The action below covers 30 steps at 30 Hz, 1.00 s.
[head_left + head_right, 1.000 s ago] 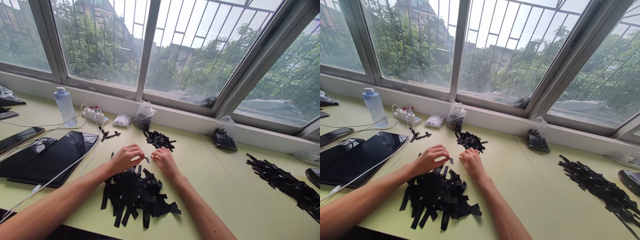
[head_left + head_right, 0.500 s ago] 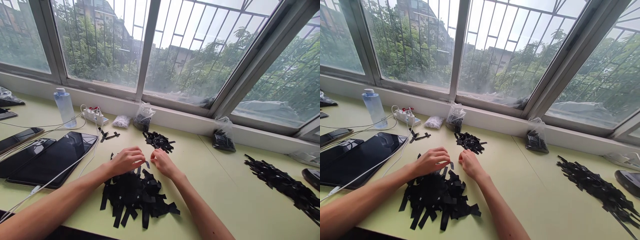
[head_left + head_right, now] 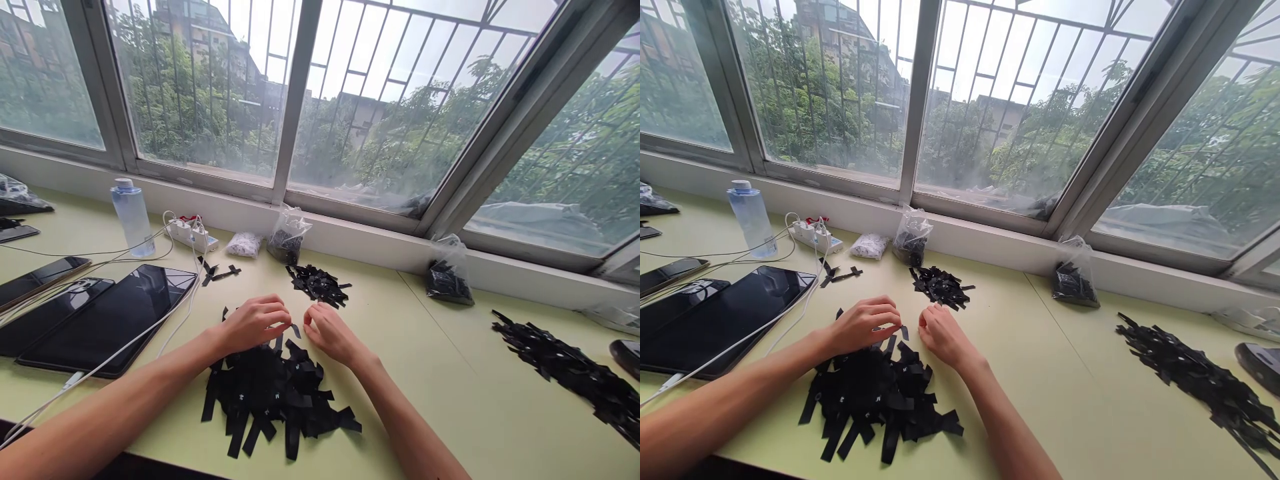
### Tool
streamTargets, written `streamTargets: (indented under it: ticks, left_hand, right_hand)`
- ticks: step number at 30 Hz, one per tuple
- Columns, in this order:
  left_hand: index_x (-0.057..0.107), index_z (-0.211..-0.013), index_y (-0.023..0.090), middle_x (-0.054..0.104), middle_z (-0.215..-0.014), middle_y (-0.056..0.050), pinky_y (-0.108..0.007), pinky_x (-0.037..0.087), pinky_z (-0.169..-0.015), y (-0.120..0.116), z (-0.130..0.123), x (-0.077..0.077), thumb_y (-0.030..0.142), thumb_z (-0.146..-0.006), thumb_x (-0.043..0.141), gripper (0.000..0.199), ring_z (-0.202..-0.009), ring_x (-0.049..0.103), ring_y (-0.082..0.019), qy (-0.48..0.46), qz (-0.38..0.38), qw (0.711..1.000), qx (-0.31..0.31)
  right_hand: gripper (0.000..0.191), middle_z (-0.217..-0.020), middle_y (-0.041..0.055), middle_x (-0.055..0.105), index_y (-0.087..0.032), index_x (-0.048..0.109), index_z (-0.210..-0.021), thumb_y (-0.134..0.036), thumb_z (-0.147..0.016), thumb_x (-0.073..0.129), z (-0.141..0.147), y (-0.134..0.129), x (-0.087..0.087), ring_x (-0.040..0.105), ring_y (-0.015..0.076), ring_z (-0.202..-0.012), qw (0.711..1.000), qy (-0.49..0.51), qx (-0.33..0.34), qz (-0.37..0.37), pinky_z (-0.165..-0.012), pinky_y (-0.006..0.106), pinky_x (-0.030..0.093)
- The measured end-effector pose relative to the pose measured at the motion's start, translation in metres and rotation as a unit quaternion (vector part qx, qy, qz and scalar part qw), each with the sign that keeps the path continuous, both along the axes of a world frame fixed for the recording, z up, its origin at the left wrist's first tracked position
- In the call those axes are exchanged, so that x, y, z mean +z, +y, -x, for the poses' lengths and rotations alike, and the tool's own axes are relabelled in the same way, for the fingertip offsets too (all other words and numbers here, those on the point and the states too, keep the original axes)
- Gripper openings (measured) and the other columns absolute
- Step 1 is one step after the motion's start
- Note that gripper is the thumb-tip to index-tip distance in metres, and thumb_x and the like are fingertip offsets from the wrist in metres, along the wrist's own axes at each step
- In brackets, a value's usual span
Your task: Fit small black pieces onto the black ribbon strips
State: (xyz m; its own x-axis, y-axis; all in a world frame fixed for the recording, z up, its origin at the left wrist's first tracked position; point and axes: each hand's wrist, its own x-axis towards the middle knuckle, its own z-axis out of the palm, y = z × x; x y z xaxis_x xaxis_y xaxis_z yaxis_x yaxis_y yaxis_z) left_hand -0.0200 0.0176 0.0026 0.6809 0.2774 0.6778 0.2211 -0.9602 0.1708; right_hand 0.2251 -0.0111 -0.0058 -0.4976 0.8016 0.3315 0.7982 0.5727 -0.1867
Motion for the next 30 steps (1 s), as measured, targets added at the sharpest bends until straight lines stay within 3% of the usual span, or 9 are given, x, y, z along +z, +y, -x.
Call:
streamTargets:
  ticks: [7,11,30]
  left_hand:
    - [0.069,-0.093,0.02,0.071,-0.084,-0.006,-0.032,0.054,-0.076,-0.003,0.0,0.001,0.019,-0.096,0.056,0.014,-0.088,0.064,-0.02,-0.009,0.006,1.0,0.002]
    - [0.069,-0.094,0.021,0.071,-0.085,-0.006,-0.032,0.054,-0.076,-0.003,-0.001,0.0,0.019,-0.096,0.056,0.013,-0.087,0.064,-0.019,-0.004,0.009,1.0,-0.007]
    - [0.067,-0.095,0.02,0.071,-0.089,-0.006,-0.032,0.053,-0.08,-0.002,-0.001,-0.005,0.018,-0.095,0.058,0.009,-0.091,0.062,-0.02,0.0,0.031,0.999,0.007]
  right_hand:
    - [0.016,-0.086,0.0015,0.066,-0.02,0.064,-0.09,-0.03,-0.097,0.054,0.004,-0.003,0.005,0.057,0.0156,-0.076,0.975,0.178,0.01,0.132,-0.067,0.028,0.047]
    - [0.021,-0.088,0.002,0.068,-0.02,0.066,-0.093,-0.038,-0.097,0.056,0.014,-0.008,0.012,0.06,0.0159,-0.079,0.951,0.263,0.036,0.16,-0.071,0.029,0.049]
    - [0.026,-0.086,0.004,0.074,-0.02,0.075,-0.092,-0.045,-0.091,0.066,0.021,-0.011,0.014,0.066,0.0189,-0.083,0.909,0.358,0.069,0.199,-0.076,0.032,0.053]
